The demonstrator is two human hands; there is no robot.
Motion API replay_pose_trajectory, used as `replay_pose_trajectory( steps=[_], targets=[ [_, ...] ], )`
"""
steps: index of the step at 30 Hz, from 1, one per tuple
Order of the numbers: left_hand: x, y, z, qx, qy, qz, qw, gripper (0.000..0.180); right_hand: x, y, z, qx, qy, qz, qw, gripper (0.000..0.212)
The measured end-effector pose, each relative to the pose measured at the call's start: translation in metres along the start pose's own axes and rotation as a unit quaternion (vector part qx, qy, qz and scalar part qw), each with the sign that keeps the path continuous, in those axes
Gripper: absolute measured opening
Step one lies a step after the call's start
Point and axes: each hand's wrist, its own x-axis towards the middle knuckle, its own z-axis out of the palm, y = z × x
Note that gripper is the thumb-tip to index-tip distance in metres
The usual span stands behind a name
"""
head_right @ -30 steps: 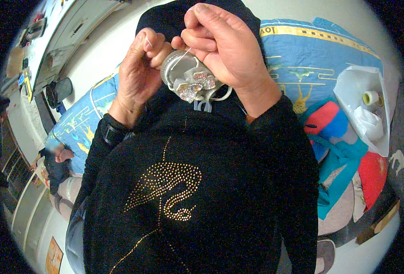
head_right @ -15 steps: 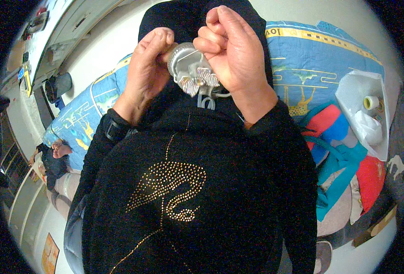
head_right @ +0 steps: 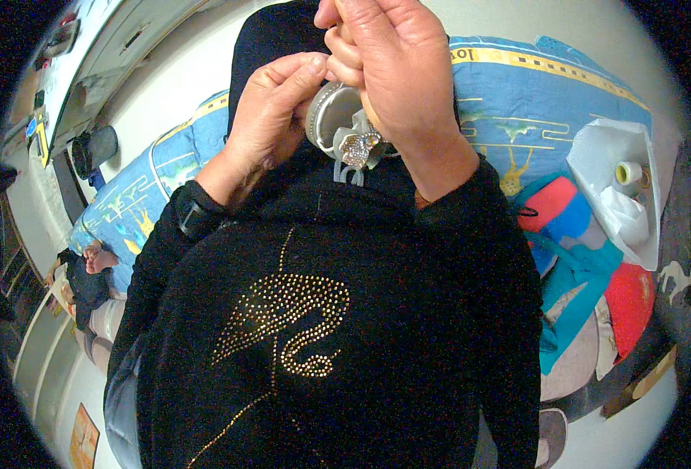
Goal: The person sews a white shoe using a needle and thread while seated on a bed. They repeatedly insert the needle through the shoe sole, pull the thread, and reposition the shoe to continue stitching.
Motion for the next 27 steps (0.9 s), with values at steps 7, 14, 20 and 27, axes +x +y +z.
replay_pose_trajectory(
  steps=[7, 14, 20, 27],
  targets=[
    [0.0, 0.004, -0.013, 0.039, -0.054, -0.014, 0.998, 0.02, 0.0, -0.01, -0.004, -0.037, 0.036, 0.022, 0.998, 0.025],
    [0.008, -0.008, -0.023, -0.019, -0.005, -0.048, 0.999, 0.02, 0.021, -0.004, -0.006, -0.059, -0.002, 0.108, 0.992, 0.022],
    [0.023, -0.015, -0.059, -0.098, -0.004, -0.074, 0.992, 0.024, 0.019, 0.001, -0.008, -0.455, -0.069, 0.038, 0.887, 0.024],
    [0.029, -0.02, -0.066, -0.128, -0.037, -0.087, 0.987, 0.024, 0.028, 0.003, -0.019, -0.598, -0.147, -0.051, 0.786, 0.021]
  ],
)
